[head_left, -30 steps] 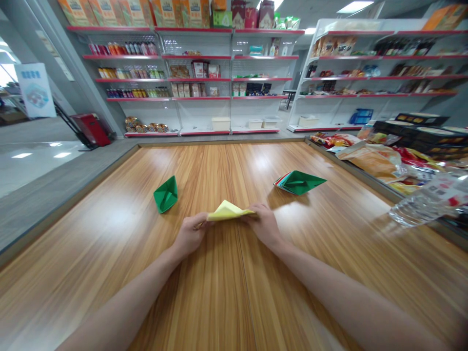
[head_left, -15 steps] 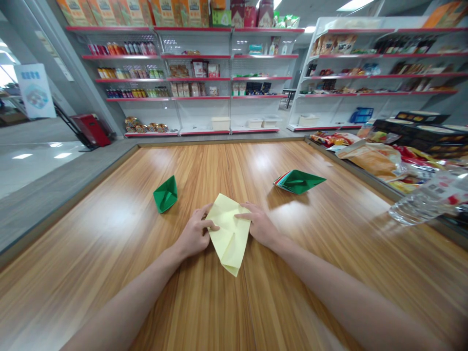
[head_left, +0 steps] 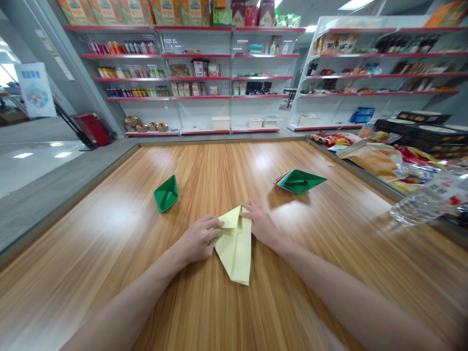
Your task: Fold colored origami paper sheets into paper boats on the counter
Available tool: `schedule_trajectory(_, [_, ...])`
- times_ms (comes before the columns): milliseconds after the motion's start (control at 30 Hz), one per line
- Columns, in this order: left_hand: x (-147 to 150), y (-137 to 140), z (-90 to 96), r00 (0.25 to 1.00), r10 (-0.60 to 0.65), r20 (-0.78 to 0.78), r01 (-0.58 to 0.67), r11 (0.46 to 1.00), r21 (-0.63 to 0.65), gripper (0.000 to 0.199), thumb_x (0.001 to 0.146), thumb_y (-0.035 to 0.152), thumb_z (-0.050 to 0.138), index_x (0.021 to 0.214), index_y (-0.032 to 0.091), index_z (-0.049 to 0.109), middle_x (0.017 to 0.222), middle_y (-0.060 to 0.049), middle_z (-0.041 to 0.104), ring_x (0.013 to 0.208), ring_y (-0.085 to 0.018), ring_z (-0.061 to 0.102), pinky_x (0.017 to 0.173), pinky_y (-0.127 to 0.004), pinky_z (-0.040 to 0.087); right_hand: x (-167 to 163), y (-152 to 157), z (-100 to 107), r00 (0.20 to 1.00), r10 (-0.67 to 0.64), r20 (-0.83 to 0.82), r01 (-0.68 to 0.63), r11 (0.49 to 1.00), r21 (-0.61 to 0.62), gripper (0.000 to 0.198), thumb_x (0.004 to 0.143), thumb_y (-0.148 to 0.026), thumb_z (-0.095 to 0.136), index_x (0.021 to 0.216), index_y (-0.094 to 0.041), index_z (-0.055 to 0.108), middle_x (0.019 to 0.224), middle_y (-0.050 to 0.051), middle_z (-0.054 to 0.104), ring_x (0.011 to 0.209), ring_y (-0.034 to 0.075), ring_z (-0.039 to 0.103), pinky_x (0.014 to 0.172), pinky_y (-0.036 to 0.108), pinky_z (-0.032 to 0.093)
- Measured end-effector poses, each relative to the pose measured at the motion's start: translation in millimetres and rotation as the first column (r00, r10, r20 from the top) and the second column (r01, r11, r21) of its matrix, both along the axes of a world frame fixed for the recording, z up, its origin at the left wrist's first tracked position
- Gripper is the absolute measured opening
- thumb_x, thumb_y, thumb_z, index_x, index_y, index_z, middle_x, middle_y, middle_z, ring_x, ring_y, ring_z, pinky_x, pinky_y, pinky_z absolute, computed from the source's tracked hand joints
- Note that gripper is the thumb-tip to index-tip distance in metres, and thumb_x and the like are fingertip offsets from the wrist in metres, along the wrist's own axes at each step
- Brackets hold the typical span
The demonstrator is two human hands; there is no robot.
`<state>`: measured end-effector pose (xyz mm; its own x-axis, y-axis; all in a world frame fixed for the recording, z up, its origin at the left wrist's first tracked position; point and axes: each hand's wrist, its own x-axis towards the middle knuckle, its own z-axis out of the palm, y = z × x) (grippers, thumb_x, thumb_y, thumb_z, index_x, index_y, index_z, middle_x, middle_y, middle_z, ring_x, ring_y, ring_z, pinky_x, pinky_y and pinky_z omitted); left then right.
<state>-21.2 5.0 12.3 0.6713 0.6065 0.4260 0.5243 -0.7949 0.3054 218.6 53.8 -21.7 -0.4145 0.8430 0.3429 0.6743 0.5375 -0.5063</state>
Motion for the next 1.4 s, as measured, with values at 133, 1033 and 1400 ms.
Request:
schedule_trajectory(133, [13,-11,15.3,0.980,0.107,-0.168,-0.112,0.994,-0.017,0.023,0.083,0.014,0.046,0.100,0.017,0.063,0.094,-0.011,0.065,0.088,-0.024,0.060,0.078,-0.040,0.051,-1,-2,2,0.997,-0.024,-0.070,0.024,1.000,-0.004,0.043,0.075,0.002,0.047,0.100,-0.022,0.073,0.132,0.008,0.055,0.133,0.027,0.038,0.107,0.049,0.034])
schedule_trajectory(1033, [8,0,-19.9,0.881,0.262,-0.394,-0.300,0.953,-0.037,0.055,0.099,0.040,0.019,0.147,0.013,0.022,0.155,-0.012,0.016,0.143,-0.027,0.010,0.113,-0.048,0.022,-4,-7,10,0.958,-0.082,-0.276,0.084,0.996,-0.002,0.021,0.075,-0.012,0.057,0.094,-0.019,0.062,0.124,0.011,0.058,0.109,0.023,0.057,0.093,0.041,0.045])
schedule_trajectory(1400, [7,0,-21.3,0.907,0.265,-0.326,-0.293,0.955,-0.039,0.054,0.098,0.040,0.024,0.146,0.016,0.026,0.154,-0.012,0.020,0.142,-0.027,0.014,0.112,-0.049,0.023,-13,-22,22,0.987,0.089,-0.132,-0.064,0.980,0.188,0.032,0.077,-0.020,0.064,0.109,-0.020,0.060,0.113,0.007,0.064,0.108,0.023,0.056,0.102,0.045,0.035])
